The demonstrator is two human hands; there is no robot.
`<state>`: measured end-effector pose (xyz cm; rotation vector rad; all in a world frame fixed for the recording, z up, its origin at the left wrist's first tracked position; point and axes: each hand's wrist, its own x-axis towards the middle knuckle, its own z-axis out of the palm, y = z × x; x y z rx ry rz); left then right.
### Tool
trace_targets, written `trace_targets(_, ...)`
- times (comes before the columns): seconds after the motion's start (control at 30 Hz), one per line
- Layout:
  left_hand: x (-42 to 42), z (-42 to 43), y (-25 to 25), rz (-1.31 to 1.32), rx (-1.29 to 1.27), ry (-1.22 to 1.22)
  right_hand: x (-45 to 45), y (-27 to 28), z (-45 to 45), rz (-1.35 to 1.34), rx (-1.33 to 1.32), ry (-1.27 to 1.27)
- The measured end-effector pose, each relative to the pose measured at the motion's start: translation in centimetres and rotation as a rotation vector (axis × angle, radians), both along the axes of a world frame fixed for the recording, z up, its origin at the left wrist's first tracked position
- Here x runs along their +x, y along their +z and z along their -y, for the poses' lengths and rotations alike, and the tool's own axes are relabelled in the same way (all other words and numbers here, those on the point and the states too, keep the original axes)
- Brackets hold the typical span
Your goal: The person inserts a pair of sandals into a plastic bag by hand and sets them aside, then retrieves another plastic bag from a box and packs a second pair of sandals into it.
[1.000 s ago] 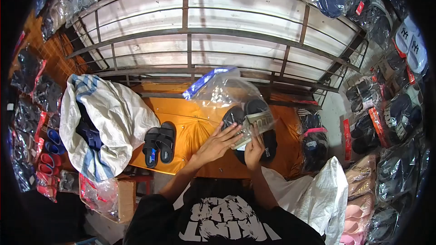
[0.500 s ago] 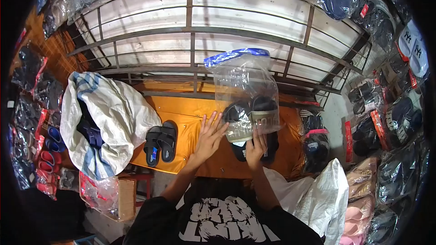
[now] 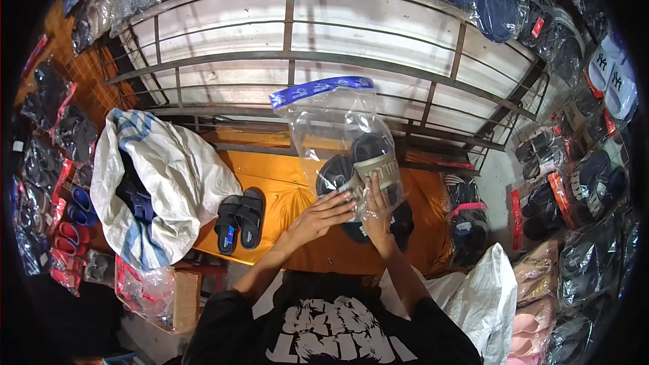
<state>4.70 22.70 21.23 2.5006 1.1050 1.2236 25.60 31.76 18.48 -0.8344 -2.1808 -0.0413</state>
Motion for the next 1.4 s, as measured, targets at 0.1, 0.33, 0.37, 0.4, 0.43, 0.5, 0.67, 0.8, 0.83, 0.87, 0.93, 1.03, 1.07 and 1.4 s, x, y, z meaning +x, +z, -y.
trace_targets(0.1, 0.8, 0.8, 0.1, -0.039, 0.006, -0.01, -0.8, -0.5, -0.8, -0.129, -0.004, -0.008)
trace_targets(0.33, 2.7, 1.8, -1.0, 0.108, 0.005, 0.037, -4.1, 1.0, -0.2, -0.422, -0.113, 0.047)
trace_targets(0.37, 2.6, 1.8, -0.8, 0.105, 0.006, 0.036, -4.5, 1.3, 0.1, -0.486, -0.23, 0.047)
trace_targets(0.4, 2.5, 1.9, -0.6, 0.087, -0.003, 0.03, -4.6, 1.9, 0.3, -0.489, -0.229, 0.047)
trace_targets(0.43, 2.3, 2.0, -0.4, 0.067, -0.012, 0.025, -4.5, 2.5, 0.4, -0.386, -0.163, 0.047)
trace_targets(0.5, 1.7, 2.2, 0.2, 0.057, -0.038, 0.002, -4.6, 3.4, 0.7, -0.179, -0.032, 0.046)
trace_targets(0.67, 0.0, 3.6, 1.5, 0.021, -0.045, -0.034, -5.9, 3.4, -0.8, -0.431, -0.139, 0.025)
trace_targets(0.8, -0.6, 4.3, 1.5, 0.059, -0.084, -0.035, -6.7, 5.0, -0.2, -0.455, -0.173, 0.008)
trace_targets(0.83, -0.3, 4.3, 1.4, 0.072, -0.089, -0.052, -6.8, 5.1, -0.2, -0.469, -0.21, 0.04)
trace_targets(0.87, 0.0, 4.2, 1.3, 0.083, -0.091, -0.069, -7.0, 5.3, -0.3, -0.485, -0.244, 0.072)
trace_targets(0.93, 0.4, 4.5, 1.5, 0.082, -0.081, -0.052, -7.7, 6.2, 0.1, -0.554, -0.226, 0.021)
trace_targets(1.03, 0.2, 4.9, 1.4, 0.106, -0.096, -0.018, -9.0, 5.8, -0.1, -0.693, -0.229, -0.009)
trace_targets(1.07, 0.1, 5.0, 1.2, 0.099, -0.084, -0.001, -9.3, 5.2, 0.0, -0.664, -0.221, 0.04)
trace_targets(1.4, -0.2, 4.5, -3.2, 0.284, -0.181, 0.182, -9.3, -0.6, 1.8, -0.285, -0.314, -0.286)
